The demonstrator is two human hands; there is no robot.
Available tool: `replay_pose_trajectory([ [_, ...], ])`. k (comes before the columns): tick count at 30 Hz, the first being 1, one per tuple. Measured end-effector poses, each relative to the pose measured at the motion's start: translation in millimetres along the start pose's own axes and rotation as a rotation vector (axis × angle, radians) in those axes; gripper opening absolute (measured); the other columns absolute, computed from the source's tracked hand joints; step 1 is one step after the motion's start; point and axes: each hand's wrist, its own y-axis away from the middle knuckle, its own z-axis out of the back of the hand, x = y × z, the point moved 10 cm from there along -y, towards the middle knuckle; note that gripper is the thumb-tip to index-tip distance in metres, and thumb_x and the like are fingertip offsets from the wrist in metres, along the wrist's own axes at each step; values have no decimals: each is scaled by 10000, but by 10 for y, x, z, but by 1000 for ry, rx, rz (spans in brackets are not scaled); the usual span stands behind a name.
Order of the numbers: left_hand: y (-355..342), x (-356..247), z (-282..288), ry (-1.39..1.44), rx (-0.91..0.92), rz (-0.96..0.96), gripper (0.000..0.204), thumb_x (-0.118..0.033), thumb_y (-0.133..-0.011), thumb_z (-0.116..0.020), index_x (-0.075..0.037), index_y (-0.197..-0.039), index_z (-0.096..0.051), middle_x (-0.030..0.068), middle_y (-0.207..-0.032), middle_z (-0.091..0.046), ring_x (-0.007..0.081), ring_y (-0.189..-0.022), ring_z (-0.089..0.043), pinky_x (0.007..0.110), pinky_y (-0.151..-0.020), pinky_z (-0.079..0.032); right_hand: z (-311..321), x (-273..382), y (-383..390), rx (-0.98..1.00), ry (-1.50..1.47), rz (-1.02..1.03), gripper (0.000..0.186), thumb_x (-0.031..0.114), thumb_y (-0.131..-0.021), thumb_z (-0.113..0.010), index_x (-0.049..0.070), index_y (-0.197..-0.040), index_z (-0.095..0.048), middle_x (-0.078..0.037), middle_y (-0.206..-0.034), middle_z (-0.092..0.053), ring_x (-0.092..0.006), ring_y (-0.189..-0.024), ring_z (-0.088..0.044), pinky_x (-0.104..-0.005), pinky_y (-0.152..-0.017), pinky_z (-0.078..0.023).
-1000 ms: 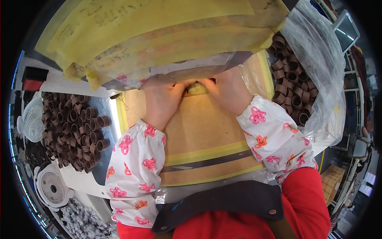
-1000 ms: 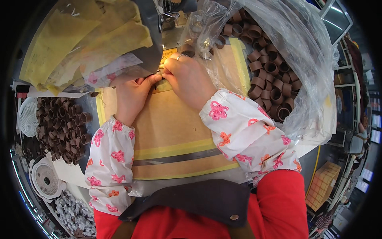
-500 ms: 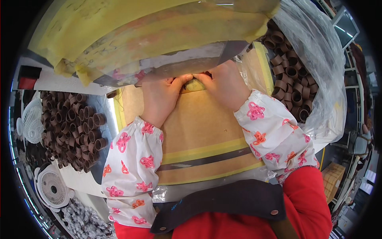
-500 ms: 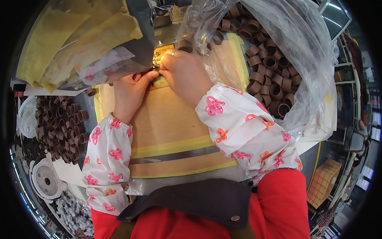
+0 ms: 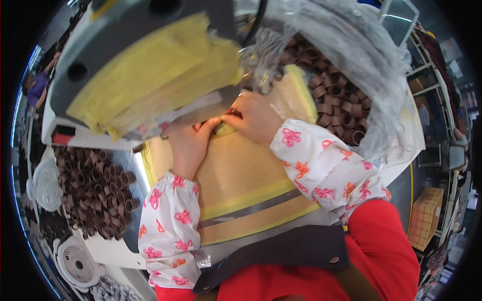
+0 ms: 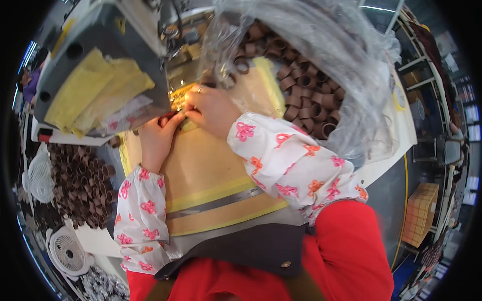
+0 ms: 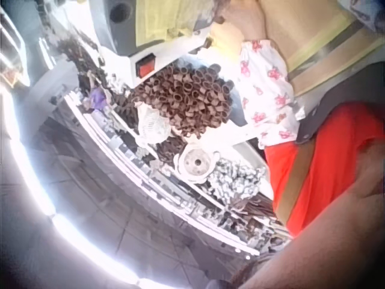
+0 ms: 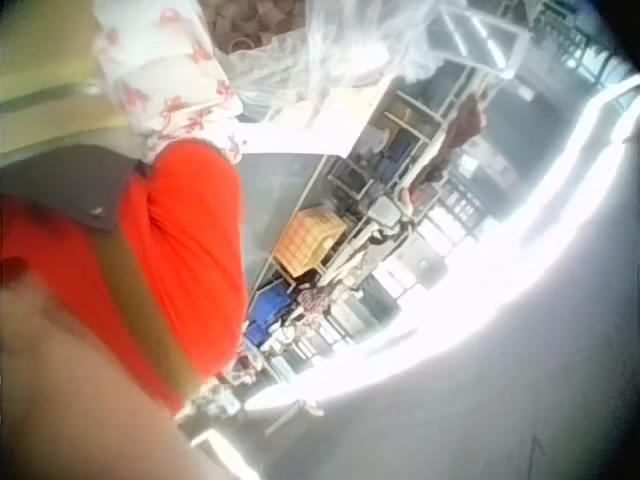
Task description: Using an industrial press machine to process small brown leather loop components.
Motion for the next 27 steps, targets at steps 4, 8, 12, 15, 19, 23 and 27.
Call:
replay_pose_trajectory([
  [4, 68, -166, 15, 102, 77, -87, 278, -198, -693, -733, -7, -622, -544, -42, -494, -389, 65, -474, -327, 237, -438, -294, -120, -25, 66, 107, -42, -18, 148, 130, -707, -641, 13, -766, -571, -121, -691, -520, -283, -638, -543, -355, -571, -431],
  [8, 260, -250, -77, 15, 190, -197, 307, -305, -657, -750, -48, -664, -580, -17, -517, -460, 142, -489, -418, 299, -633, -345, -54, 84, 298, 154, -132, -115, 127, 116, -745, -614, 20, -812, -565, -115, -685, -520, -277, -634, -546, -360, -572, -435],
  [12, 239, -340, -166, 109, 133, -282, 289, -304, -672, -731, -51, -682, -591, -25, -530, -470, 136, -505, -428, 304, -704, -324, 8, 56, 275, 103, -132, -224, 100, 72, -764, -601, 18, -846, -584, -104, -702, -582, -208, -636, -578, -322, -578, -442],
  [15, 237, -311, -153, 230, 161, -223, 142, -161, -775, -642, -38, -717, -601, 26, -589, -526, 166, -530, -458, 318, -669, -348, -176, -147, 284, 186, -412, -311, 105, 63, -768, -599, 9, -858, -598, -100, -728, -617, -146, -647, -585, -282, -590, -447],
  [19, 247, -476, 79, 390, 1, -343, 147, -119, -836, -534, -23, -729, -565, 56, -627, -541, 215, -536, -477, 333, -662, -365, -258, 209, 283, 351, -201, -182, 62, 67, -770, -590, 48, -828, -595, -94, -668, -594, -191, -583, -576, -296, -549, -447],
  [23, 351, -591, -35, 37, 242, -584, 169, -136, -869, -499, -28, -778, -591, 69, -685, -567, 230, -628, -520, 316, -692, -380, -388, 754, 506, 546, -153, 62, 105, 156, -794, -545, 91, -875, -565, -83, -741, -608, -293, -659, -585, -383, -576, -453],
  [27, 265, -434, 150, -178, 29, -427, 125, -166, -838, -551, -70, -797, -621, 73, -690, -597, 227, -620, -529, 327, -727, -350, -225, 220, 190, 438, -155, -217, 150, 79, -749, -626, 73, -898, -610, -84, -660, -583, -167, -542, -553, -279, -506, -425],
])
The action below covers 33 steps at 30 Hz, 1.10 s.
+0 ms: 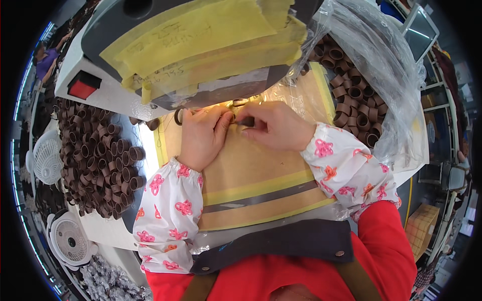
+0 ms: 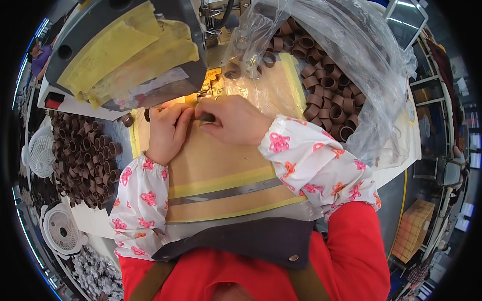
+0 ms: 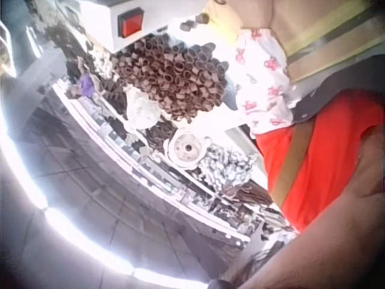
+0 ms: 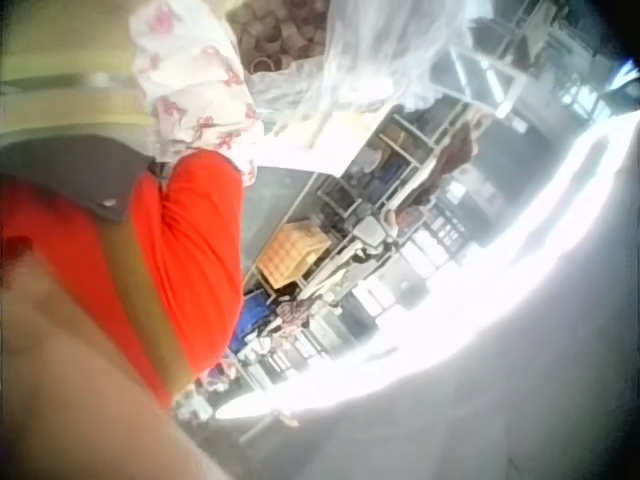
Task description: Using an industrial press machine to process small brown leather loop components.
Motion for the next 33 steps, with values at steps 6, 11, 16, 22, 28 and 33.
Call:
replay_pose_trajectory([
  [6, 28, 111, -75, 216, 6, 137, 231, -138, -752, -662, -61, -970, -649, 38, -504, -443, 155, -481, -402, 291, -663, -362, 73, -98, -30, -155, -13, 118, 112, 45, -721, -628, 22, -820, -582, -117, -773, -567, -238, -636, -583, -313, -551, -450],
  [11, -6, 204, -76, 210, -71, 227, 207, -191, -739, -687, -6, -698, -606, 60, -481, -453, 127, -450, -401, 280, -490, -347, 137, -3, 31, -315, 143, 190, 83, 15, -733, -594, 0, -785, -532, -130, -822, -512, -289, -690, -548, -351, -575, -440],
  [16, -40, 327, -146, 135, -76, 321, 398, -262, -748, -694, 7, -524, -506, 63, -444, -442, 117, -419, -376, 275, -431, -320, 179, -141, -87, -341, 86, 167, 69, -5, -747, -569, -1, -757, -501, -142, -780, -498, -328, -706, -515, -389, -601, -419],
  [22, -84, 268, -104, 141, -60, 320, 286, -229, -768, -644, 9, -613, -618, 124, -476, -512, 263, -413, -476, 344, -432, -355, 183, -143, -103, -350, 110, 199, 70, 1, -750, -575, -5, -760, -505, -145, -767, -500, -332, -723, -512, -385, -612, -420],
  [28, -110, 271, -115, 172, -66, 291, 302, -258, -770, -651, -5, -614, -603, 84, -469, -493, 193, -418, -448, 308, -428, -344, 189, -134, -93, -389, 109, 220, 79, 4, -740, -575, -7, -745, -496, -149, -763, -504, -334, -720, -508, -391, -607, -418],
  [33, -89, 328, -147, 196, -87, 285, 407, -330, -764, -672, -18, -538, -542, 13, -427, -437, 74, -414, -369, 262, -402, -290, 200, -102, -95, -364, 209, 166, 94, 22, -734, -581, -8, -717, -493, -140, -733, -512, -328, -705, -516, -398, -605, -421],
])
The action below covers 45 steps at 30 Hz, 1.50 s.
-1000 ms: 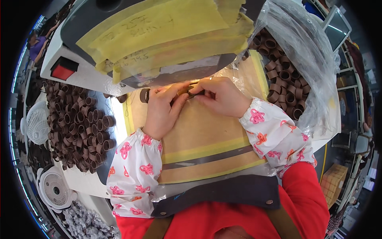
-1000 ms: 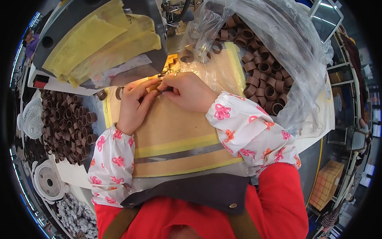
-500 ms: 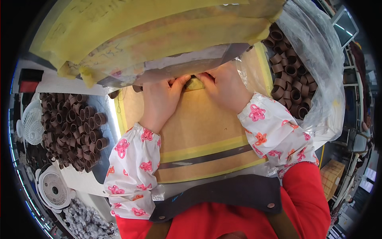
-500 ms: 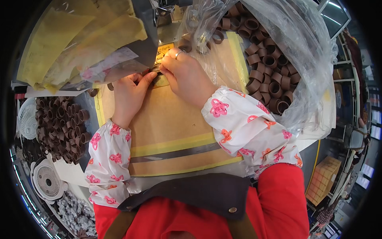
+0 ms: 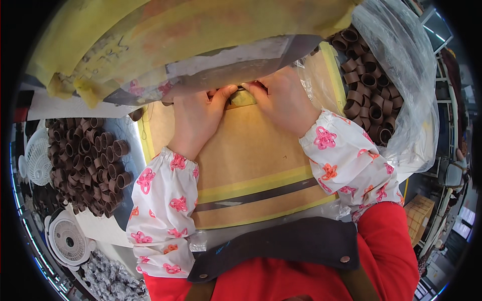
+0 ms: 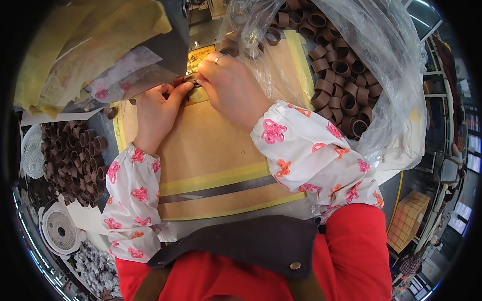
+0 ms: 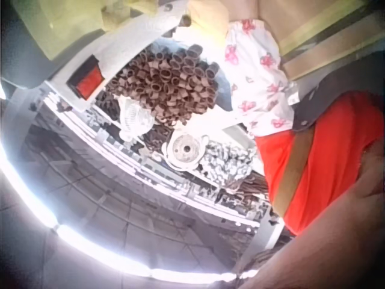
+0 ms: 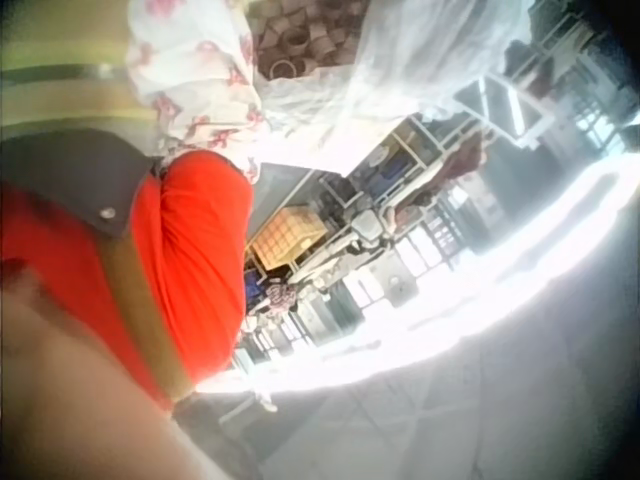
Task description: Using an industrial press machine to process small brown leather loop components.
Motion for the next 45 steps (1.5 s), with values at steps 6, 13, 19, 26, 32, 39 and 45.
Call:
replay_pose_trajectory([
  [6, 5, 122, -43, -46, 31, 59, 386, -320, -762, -673, -16, -558, -549, 19, -438, -462, 65, -423, -394, 249, -411, -312, 23, 30, -13, -31, 41, 23, 102, 27, -730, -583, -9, -699, -493, -134, -713, -520, -322, -689, -521, -400, -605, -423],
  [13, 20, 269, -76, -7, 91, 185, 367, -285, -765, -673, 1, -576, -540, 20, -464, -487, 56, -441, -409, 245, -429, -333, -54, 25, -28, -1, 62, -9, 94, 54, -733, -585, 0, -702, -515, -126, -721, -534, -307, -709, -537, -391, -618, -438],
  [19, -3, 130, -62, -63, 90, 122, 302, -228, -770, -669, 19, -626, -571, 11, -475, -496, 41, -452, -401, 240, -456, -362, 25, 11, 1, -33, 130, -24, 79, 61, -729, -581, 8, -692, -535, -115, -735, -548, -297, -728, -548, -384, -624, -449],
  [26, 20, 167, -69, -36, 64, 113, 247, -203, -767, -671, 22, -700, -595, 13, -484, -510, 47, -451, -414, 246, -456, -351, -12, 33, 2, -25, 142, -20, 55, 62, -722, -578, 23, -698, -547, -104, -741, -551, -293, -724, -551, -385, -615, -447],
  [32, -10, 85, -58, -109, 45, 105, 229, -222, -770, -665, -3, -758, -600, 26, -508, -521, 79, -458, -442, 247, -481, -356, 49, -13, 34, -110, 43, 76, 73, 59, -720, -595, 23, -749, -539, -114, -745, -548, -300, -694, -544, -387, -595, -436],
  [39, 436, -230, 302, -349, -148, -238, 217, -190, -783, -636, -55, -637, -548, 36, -543, -518, 200, -532, -494, 337, -762, -338, -21, 240, 117, 153, 78, 20, 93, 122, -747, -567, 38, -781, -546, -128, -764, -562, -307, -741, -575, -393, -643, -462],
  [45, 606, 251, 907, -427, -111, -32, 109, -154, -768, -639, -77, -699, -602, 5, -577, -538, 164, -567, -487, 341, -811, -311, 942, -286, -95, -111, 471, -1, 82, 75, -730, -588, 13, -782, -583, -148, -750, -570, -317, -710, -573, -381, -632, -457],
])
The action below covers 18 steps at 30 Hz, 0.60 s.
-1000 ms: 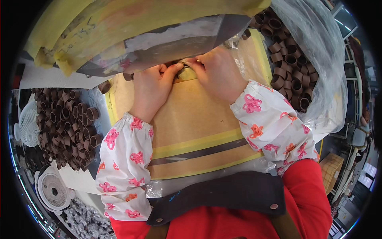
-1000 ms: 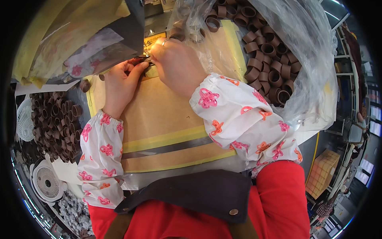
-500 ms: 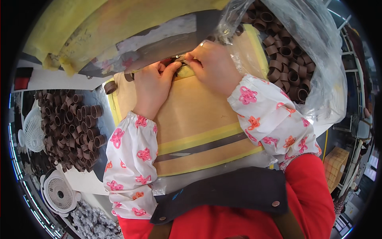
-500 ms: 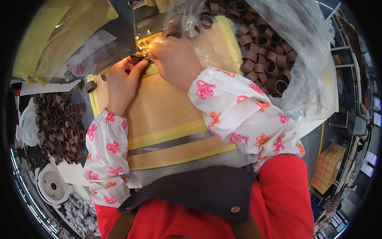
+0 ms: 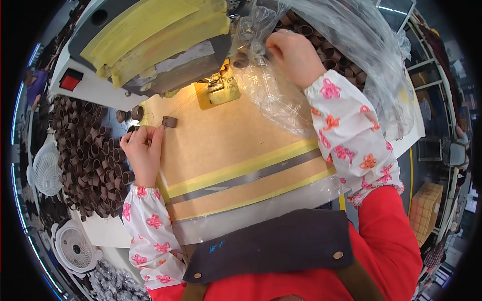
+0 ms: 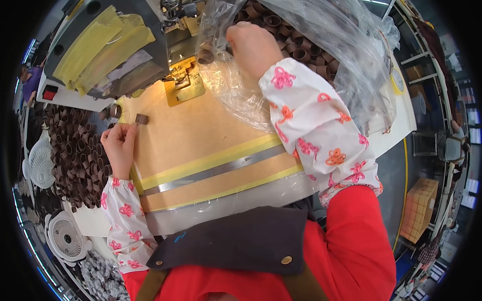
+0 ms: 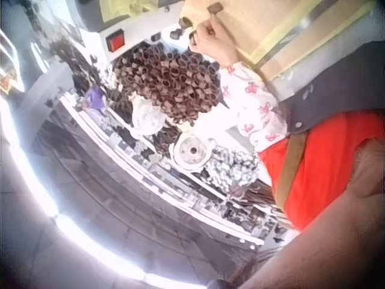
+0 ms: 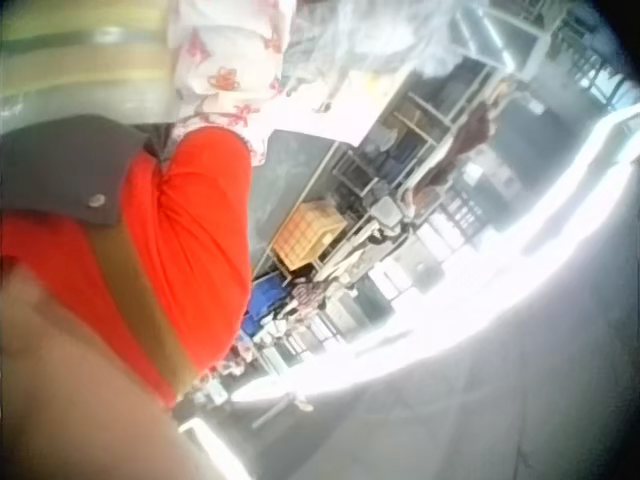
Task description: Using an industrial press machine to process small brown leather loop components.
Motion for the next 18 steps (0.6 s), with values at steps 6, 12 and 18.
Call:
replay_pose_trajectory([
  [6, -146, -722, 142, 17, -146, -256, 153, -103, -771, -591, -24, -901, -610, 105, -930, -594, 265, -913, -509, 383, -845, -347, -298, -473, -105, 76, 83, -137, 122, 45, -703, -579, 15, -819, -603, -165, -793, -601, -338, -767, -580, -394, -688, -466],
  [12, -269, -884, -614, 213, 7, -88, 334, -87, -818, -529, 70, -1109, -482, 211, -1070, -533, 371, -1000, -484, 397, -842, -391, -103, -404, -22, 25, 119, -135, 177, 9, -716, -536, 7, -876, -610, -155, -777, -620, -285, -737, -610, -364, -696, -478],
  [18, -370, -764, -648, 155, 43, -73, 254, -107, -812, -574, 24, -1025, -532, 142, -813, -583, 262, -751, -576, 335, -656, -461, -533, 358, 274, 480, -808, -364, 139, -5, -813, -481, -21, -898, -591, -34, -715, -588, -77, -578, -559, -205, -510, -449],
])
